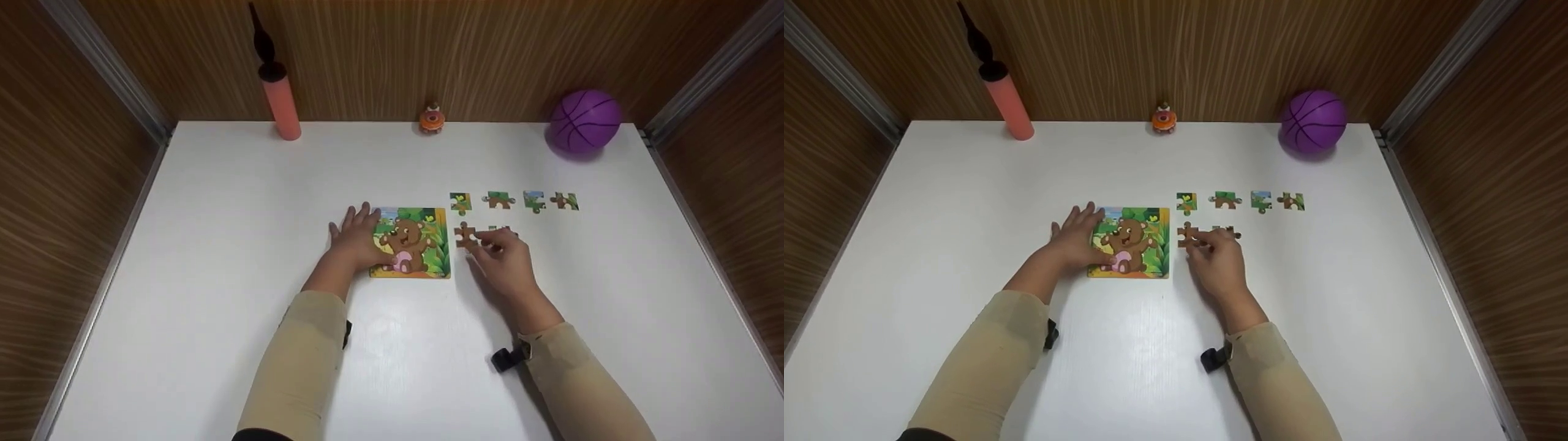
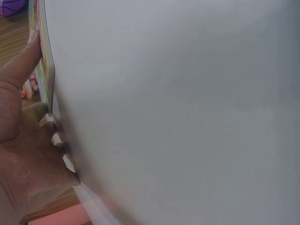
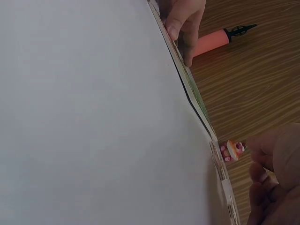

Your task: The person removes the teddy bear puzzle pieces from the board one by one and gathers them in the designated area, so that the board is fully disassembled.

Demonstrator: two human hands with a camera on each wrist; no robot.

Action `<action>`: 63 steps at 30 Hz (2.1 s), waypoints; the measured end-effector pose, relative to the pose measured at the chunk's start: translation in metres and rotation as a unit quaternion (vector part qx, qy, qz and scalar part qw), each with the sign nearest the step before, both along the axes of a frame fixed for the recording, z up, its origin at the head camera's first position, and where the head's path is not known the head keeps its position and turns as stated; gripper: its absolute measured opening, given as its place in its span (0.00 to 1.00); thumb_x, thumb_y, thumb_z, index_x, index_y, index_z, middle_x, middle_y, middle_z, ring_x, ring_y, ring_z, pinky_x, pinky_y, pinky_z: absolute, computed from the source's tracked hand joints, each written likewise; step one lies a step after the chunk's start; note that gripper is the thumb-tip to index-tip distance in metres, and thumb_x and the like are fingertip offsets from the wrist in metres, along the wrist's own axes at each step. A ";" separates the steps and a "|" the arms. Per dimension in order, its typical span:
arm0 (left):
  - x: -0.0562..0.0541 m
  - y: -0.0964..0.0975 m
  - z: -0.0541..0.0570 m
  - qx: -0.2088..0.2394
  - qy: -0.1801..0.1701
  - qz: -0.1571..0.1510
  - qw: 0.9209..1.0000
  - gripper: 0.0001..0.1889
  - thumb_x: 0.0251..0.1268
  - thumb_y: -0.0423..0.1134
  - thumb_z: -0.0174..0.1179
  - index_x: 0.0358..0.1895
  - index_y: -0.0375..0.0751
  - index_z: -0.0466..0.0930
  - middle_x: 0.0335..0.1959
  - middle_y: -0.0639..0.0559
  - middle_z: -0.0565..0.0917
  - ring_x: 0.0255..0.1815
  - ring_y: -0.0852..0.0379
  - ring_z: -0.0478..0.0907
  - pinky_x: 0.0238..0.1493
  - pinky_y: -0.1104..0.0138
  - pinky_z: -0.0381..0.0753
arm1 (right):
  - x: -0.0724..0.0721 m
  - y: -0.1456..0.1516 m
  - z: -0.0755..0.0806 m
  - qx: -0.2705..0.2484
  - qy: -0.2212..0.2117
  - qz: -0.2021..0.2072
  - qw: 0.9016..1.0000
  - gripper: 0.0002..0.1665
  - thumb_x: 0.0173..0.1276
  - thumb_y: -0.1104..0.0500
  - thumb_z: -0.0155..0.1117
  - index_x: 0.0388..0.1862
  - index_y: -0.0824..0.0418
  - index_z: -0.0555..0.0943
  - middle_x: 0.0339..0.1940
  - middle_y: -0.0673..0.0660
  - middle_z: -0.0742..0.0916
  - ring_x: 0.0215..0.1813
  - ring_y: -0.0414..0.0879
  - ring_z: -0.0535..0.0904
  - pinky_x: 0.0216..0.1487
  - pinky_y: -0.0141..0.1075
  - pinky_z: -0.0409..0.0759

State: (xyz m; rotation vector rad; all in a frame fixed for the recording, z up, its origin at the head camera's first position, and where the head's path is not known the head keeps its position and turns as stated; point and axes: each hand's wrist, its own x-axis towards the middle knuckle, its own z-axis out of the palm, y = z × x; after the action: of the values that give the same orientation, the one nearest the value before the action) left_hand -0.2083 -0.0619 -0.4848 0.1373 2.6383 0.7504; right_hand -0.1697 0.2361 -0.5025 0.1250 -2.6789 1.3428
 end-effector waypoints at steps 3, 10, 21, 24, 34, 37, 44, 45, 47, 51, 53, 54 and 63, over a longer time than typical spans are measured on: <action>-0.001 0.000 0.000 -0.007 0.001 -0.002 1.000 0.63 0.54 0.60 0.80 0.88 0.46 0.49 0.89 0.46 0.42 0.88 0.42 0.30 0.81 0.35 0.28 | 0.003 -0.007 0.000 -0.002 0.000 0.014 1.000 0.13 0.70 0.68 0.72 0.52 0.69 0.90 0.41 0.62 0.87 0.45 0.53 0.79 0.47 0.42 0.76; -0.001 0.000 0.002 -0.001 -0.004 -0.002 1.000 0.63 0.54 0.60 0.80 0.88 0.46 0.49 0.89 0.46 0.41 0.88 0.41 0.30 0.80 0.35 0.27 | 0.010 -0.025 -0.003 -0.010 -0.036 0.053 0.998 0.18 0.67 0.69 0.72 0.56 0.70 0.88 0.42 0.62 0.85 0.44 0.54 0.78 0.46 0.43 0.76; 0.000 0.000 0.002 0.009 -0.004 -0.003 1.000 0.63 0.55 0.58 0.80 0.88 0.45 0.49 0.89 0.45 0.41 0.88 0.41 0.30 0.80 0.35 0.27 | 0.012 -0.043 -0.001 0.023 -0.097 0.068 0.993 0.23 0.67 0.66 0.74 0.60 0.71 0.84 0.45 0.61 0.84 0.46 0.52 0.78 0.46 0.44 0.77; 0.000 0.000 0.002 0.012 0.000 -0.005 1.000 0.63 0.54 0.58 0.80 0.88 0.45 0.49 0.89 0.45 0.42 0.88 0.41 0.30 0.80 0.34 0.27 | 0.011 -0.044 -0.002 0.045 -0.097 0.071 0.992 0.24 0.65 0.66 0.75 0.60 0.70 0.85 0.45 0.61 0.84 0.45 0.52 0.78 0.45 0.43 0.77; 0.000 -0.001 0.000 0.015 -0.002 0.002 1.000 0.63 0.54 0.59 0.79 0.88 0.47 0.48 0.89 0.46 0.41 0.88 0.42 0.29 0.80 0.36 0.26 | 0.009 -0.049 0.003 0.097 -0.115 0.087 0.985 0.23 0.66 0.63 0.75 0.60 0.67 0.87 0.51 0.62 0.84 0.50 0.53 0.78 0.54 0.49 0.79; 0.000 -0.001 -0.002 0.012 -0.001 0.004 1.000 0.63 0.54 0.61 0.78 0.88 0.47 0.48 0.89 0.47 0.41 0.88 0.43 0.29 0.80 0.36 0.26 | 0.007 -0.050 0.005 0.100 -0.128 0.090 0.983 0.22 0.67 0.64 0.74 0.60 0.66 0.86 0.54 0.63 0.84 0.54 0.55 0.80 0.59 0.52 0.80; 0.001 0.001 -0.002 0.005 0.007 0.004 1.000 0.62 0.55 0.62 0.77 0.88 0.47 0.49 0.89 0.46 0.42 0.88 0.42 0.30 0.80 0.36 0.26 | 0.005 -0.051 0.006 0.102 -0.151 0.086 0.979 0.22 0.69 0.64 0.75 0.61 0.66 0.84 0.54 0.63 0.84 0.53 0.56 0.80 0.59 0.53 0.80; 0.001 0.002 -0.002 0.004 0.007 0.004 1.000 0.62 0.56 0.61 0.77 0.88 0.47 0.49 0.89 0.47 0.42 0.88 0.43 0.30 0.80 0.36 0.26 | 0.005 -0.051 0.006 0.101 -0.155 0.084 0.979 0.23 0.69 0.64 0.75 0.61 0.66 0.83 0.54 0.63 0.84 0.54 0.56 0.80 0.60 0.53 0.80; 0.002 0.002 -0.002 0.000 0.008 0.005 1.000 0.62 0.56 0.62 0.77 0.88 0.47 0.49 0.89 0.47 0.41 0.88 0.42 0.30 0.80 0.35 0.26 | 0.005 -0.051 0.005 0.099 -0.161 0.081 0.979 0.23 0.69 0.64 0.74 0.62 0.66 0.82 0.54 0.63 0.83 0.55 0.56 0.79 0.61 0.53 0.79; 0.003 0.003 -0.001 0.001 0.009 0.005 1.000 0.63 0.55 0.63 0.78 0.88 0.47 0.49 0.89 0.47 0.41 0.88 0.42 0.29 0.80 0.35 0.26 | 0.005 -0.051 0.003 0.092 -0.163 0.072 0.980 0.24 0.69 0.64 0.74 0.62 0.66 0.81 0.54 0.63 0.83 0.55 0.56 0.79 0.61 0.53 0.79; 0.004 0.003 0.000 0.003 0.010 0.005 1.000 0.64 0.54 0.64 0.78 0.88 0.47 0.49 0.89 0.47 0.41 0.88 0.42 0.29 0.80 0.34 0.27 | 0.005 -0.051 0.003 0.087 -0.160 0.068 0.981 0.24 0.68 0.65 0.74 0.62 0.65 0.81 0.54 0.63 0.83 0.54 0.56 0.78 0.61 0.53 0.78; 0.004 0.003 0.000 0.004 0.009 0.005 1.000 0.64 0.54 0.64 0.78 0.88 0.47 0.49 0.89 0.47 0.41 0.88 0.42 0.29 0.80 0.34 0.27 | 0.006 -0.051 0.003 0.085 -0.159 0.066 0.981 0.23 0.68 0.65 0.75 0.61 0.65 0.81 0.53 0.62 0.83 0.54 0.56 0.78 0.61 0.53 0.78; 0.005 0.002 0.002 0.004 0.007 0.005 1.000 0.62 0.56 0.62 0.77 0.88 0.46 0.49 0.89 0.47 0.41 0.88 0.42 0.29 0.80 0.35 0.26 | 0.009 -0.054 0.005 0.064 -0.140 0.062 0.986 0.21 0.66 0.70 0.75 0.56 0.62 0.80 0.44 0.59 0.82 0.45 0.53 0.77 0.47 0.47 0.78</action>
State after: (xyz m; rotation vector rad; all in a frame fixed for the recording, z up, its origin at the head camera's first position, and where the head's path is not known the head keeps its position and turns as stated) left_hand -0.2035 -0.0598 -0.4828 0.1316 2.6516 0.7661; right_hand -0.1609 0.1823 -0.4976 0.1270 -3.0399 1.3068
